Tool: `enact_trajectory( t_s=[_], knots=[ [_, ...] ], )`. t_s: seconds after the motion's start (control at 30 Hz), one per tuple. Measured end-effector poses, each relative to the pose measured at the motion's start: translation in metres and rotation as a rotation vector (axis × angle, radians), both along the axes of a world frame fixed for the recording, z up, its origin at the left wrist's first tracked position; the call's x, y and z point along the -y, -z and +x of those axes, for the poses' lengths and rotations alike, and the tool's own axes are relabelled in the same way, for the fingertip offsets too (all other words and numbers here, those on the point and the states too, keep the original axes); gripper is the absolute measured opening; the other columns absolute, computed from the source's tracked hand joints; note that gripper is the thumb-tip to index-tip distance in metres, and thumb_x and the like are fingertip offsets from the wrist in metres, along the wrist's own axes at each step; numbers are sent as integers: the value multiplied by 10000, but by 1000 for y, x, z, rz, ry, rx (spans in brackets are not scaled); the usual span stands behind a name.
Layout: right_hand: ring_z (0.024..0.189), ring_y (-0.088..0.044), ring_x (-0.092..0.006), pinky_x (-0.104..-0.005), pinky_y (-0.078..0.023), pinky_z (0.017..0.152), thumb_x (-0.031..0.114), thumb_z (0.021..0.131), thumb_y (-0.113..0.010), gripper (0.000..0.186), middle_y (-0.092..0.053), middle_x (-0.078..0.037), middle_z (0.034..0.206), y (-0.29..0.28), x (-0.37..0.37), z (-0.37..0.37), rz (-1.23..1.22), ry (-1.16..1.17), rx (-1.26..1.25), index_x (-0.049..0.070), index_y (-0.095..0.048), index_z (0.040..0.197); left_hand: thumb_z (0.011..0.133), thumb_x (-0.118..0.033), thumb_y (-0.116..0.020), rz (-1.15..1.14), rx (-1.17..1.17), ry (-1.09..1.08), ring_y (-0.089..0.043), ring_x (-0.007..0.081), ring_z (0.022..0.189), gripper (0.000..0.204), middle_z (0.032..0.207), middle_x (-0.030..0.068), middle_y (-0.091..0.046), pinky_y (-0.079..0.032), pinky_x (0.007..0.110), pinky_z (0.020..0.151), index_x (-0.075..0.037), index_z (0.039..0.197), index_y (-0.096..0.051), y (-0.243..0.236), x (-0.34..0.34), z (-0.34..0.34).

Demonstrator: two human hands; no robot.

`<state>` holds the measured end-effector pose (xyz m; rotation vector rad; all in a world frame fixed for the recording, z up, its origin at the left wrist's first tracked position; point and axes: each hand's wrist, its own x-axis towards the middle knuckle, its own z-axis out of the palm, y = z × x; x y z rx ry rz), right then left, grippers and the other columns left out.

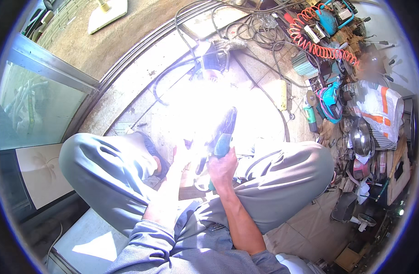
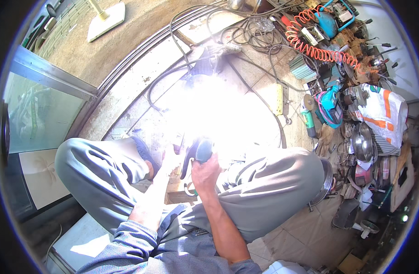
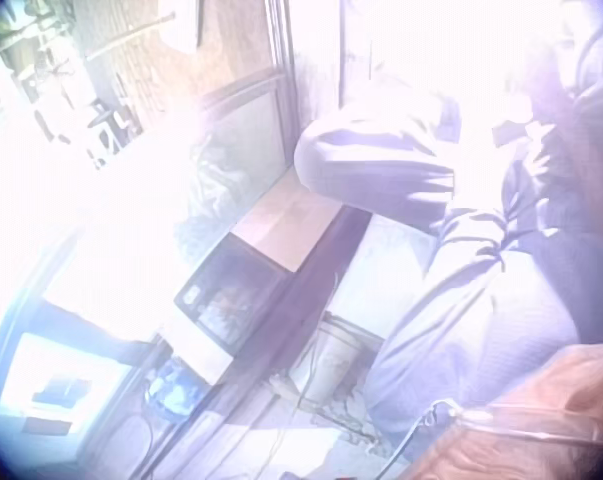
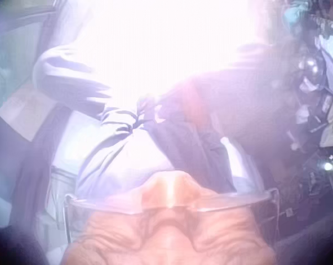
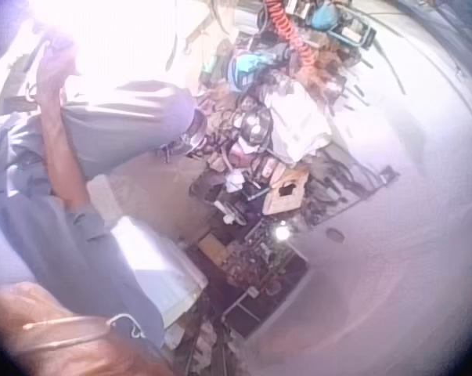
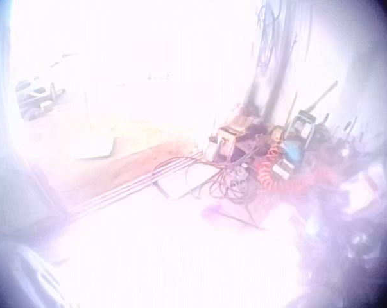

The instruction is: The person sits on the floor and uses a welding torch to weld a metal object held in a clamp. Sparks fly as the person repeatedly applies the welding rod to the metal piece.

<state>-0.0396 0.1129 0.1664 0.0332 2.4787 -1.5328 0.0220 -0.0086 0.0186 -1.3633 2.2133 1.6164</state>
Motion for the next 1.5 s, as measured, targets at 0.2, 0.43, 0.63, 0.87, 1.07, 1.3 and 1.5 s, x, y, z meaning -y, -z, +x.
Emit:
enact_trajectory(
  t_s=[0.2,0.43,0.63,0.87,1.07,1.3,1.5],
  knots=[
    [775,-709,-412,-440,-533,677,21,751,-731,293,-682,-253,800,-2,-1,0,94,-60,-42,-61,-549,965,655,-390,-896,-64,15,17,-682,243,774,572,835,138,-700,-551,368,710,25,959,-645,1,1,-1],
    [804,-705,-394,-436,-525,697,68,753,-757,343,-679,-211,811,16,-7,-2,-19,-16,-82,0,-561,1027,722,-255,-901,213,-175,-61,-637,178,747,475,844,112,-695,-523,339,678,41,959,-615,8,-2,4],
    [795,-703,-393,-440,-522,701,64,755,-743,329,-672,-208,791,6,-4,-1,35,-28,-52,-4,-568,1025,717,-246,-900,265,-227,-101,-628,170,739,475,837,114,-689,-520,330,675,40,963,-613,16,-3,5],
    [755,-690,-406,-440,-513,680,43,743,-737,299,-662,-216,772,0,0,0,18,-15,-63,-8,-575,989,682,-270,-917,154,-118,-83,-657,166,729,520,833,138,-708,-535,320,658,43,962,-611,-1,-2,2],
    [740,-684,-418,-457,-508,668,51,747,-734,286,-656,-226,752,-2,-1,0,30,-21,-49,-12,-573,976,668,-254,-911,135,-129,-94,-669,190,727,505,830,145,-708,-544,333,661,46,954,-621,6,-4,4],
    [740,-682,-425,-460,-507,672,59,750,-734,284,-654,-228,741,1,-1,1,27,-20,-38,-18,-569,968,672,-231,-901,152,-137,-96,-672,199,731,487,840,153,-709,-548,337,673,52,958,-625,8,-3,4],
    [732,-682,-421,-455,-507,670,50,751,-724,269,-652,-224,730,4,-2,1,25,-8,-20,-18,-564,957,673,-207,-896,148,-144,-95,-668,191,728,469,833,149,-705,-546,335,665,49,952,-621,5,-4,3]
  ],
)
